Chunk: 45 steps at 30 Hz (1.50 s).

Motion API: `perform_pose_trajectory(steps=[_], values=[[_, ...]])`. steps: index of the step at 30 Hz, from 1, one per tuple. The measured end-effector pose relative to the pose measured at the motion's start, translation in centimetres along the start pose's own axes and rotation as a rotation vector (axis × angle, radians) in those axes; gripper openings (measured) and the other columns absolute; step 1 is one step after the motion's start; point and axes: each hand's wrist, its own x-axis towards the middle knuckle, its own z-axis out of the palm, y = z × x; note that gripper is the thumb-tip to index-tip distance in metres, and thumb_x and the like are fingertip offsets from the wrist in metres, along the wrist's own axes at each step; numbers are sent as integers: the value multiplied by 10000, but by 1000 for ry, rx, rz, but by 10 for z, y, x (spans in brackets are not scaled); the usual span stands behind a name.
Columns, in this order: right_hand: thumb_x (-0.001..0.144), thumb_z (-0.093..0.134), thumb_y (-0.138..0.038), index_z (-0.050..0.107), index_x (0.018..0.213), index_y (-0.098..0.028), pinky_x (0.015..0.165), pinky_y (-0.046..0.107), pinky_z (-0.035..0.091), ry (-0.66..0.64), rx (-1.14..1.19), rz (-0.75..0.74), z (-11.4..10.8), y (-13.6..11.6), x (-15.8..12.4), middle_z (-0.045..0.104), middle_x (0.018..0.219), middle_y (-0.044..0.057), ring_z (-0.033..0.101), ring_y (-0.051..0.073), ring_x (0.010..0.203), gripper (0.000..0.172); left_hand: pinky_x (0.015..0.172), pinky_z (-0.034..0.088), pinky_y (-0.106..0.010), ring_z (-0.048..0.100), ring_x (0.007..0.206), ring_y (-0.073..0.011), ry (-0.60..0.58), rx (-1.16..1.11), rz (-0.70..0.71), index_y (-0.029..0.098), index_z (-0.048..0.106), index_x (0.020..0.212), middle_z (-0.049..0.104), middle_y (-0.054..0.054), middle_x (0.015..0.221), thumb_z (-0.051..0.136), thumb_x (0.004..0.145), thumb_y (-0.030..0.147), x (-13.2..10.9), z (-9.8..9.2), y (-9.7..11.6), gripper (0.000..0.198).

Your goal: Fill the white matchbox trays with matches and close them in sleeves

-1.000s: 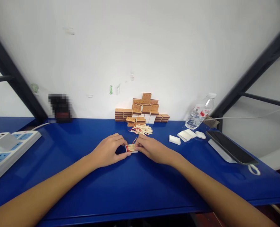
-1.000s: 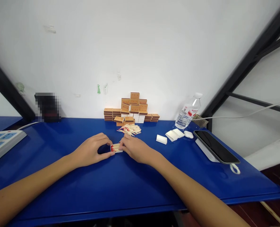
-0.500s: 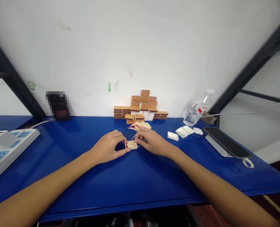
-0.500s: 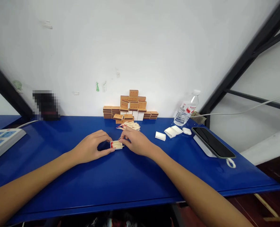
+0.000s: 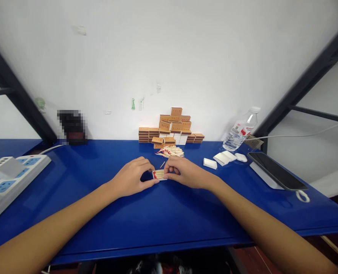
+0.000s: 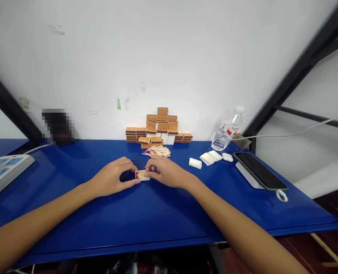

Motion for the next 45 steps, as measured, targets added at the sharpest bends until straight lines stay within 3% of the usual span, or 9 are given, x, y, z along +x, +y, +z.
perform_pose_trajectory(steps=[5,10,16,20,23,27,33,38,45], values=[[986,613,-195,663,1040,-204,794,303,447,98,-69,48,6,17,14,598,965,40,559,176,865,74,831,522,-362,636,920,-220,-24,-52,27,214,691,1002,709,-47,968,687,937,437,-1,2,3,232],[1001,586,-189,617,961,-181,884,342,460,22,-161,112,12,32,22,576,1054,76,567,204,971,51,819,513,-361,625,919,-226,-32,-16,36,210,694,1012,708,-50,966,686,940,448,-1,1,2,249],[1026,545,-225,608,951,-192,847,335,458,79,-89,48,5,3,10,598,1010,66,566,201,943,103,834,516,-376,632,932,-239,-8,40,7,202,681,992,712,-54,973,701,931,435,0,1,-2,241],[995,600,-230,643,933,-198,809,315,449,20,-73,-4,1,-7,6,618,970,54,575,193,913,82,823,522,-383,634,922,-240,5,42,7,200,681,991,714,-58,975,693,932,449,0,3,-3,257],[1007,577,-262,640,887,-193,751,300,428,143,-113,79,-6,10,6,624,891,41,570,180,825,152,833,522,-386,632,924,-237,8,39,18,202,686,1004,718,-58,986,686,939,445,0,3,-1,251],[968,618,-278,641,917,-183,747,299,418,307,-210,220,-12,44,6,636,896,44,578,181,811,110,835,525,-386,632,930,-238,-10,47,31,200,686,1013,718,-60,993,688,942,442,-1,3,1,252],[924,670,-374,614,996,-178,766,310,437,298,-285,278,-3,54,9,636,977,62,597,202,867,216,851,528,-399,634,947,-246,-14,73,49,189,680,1023,715,-66,1002,697,940,430,-1,3,3,256],[966,623,-282,616,968,-178,789,304,436,258,-331,262,4,53,16,624,1005,68,601,194,885,105,850,527,-400,627,940,-241,-30,78,51,181,679,1018,718,-65,1008,689,947,429,0,3,4,258],[983,648,-286,629,932,-182,748,288,426,195,-315,325,4,58,15,633,967,61,600,183,831,117,845,527,-390,634,935,-240,-16,76,54,190,685,1007,719,-63,997,689,945,435,0,4,2,253]])
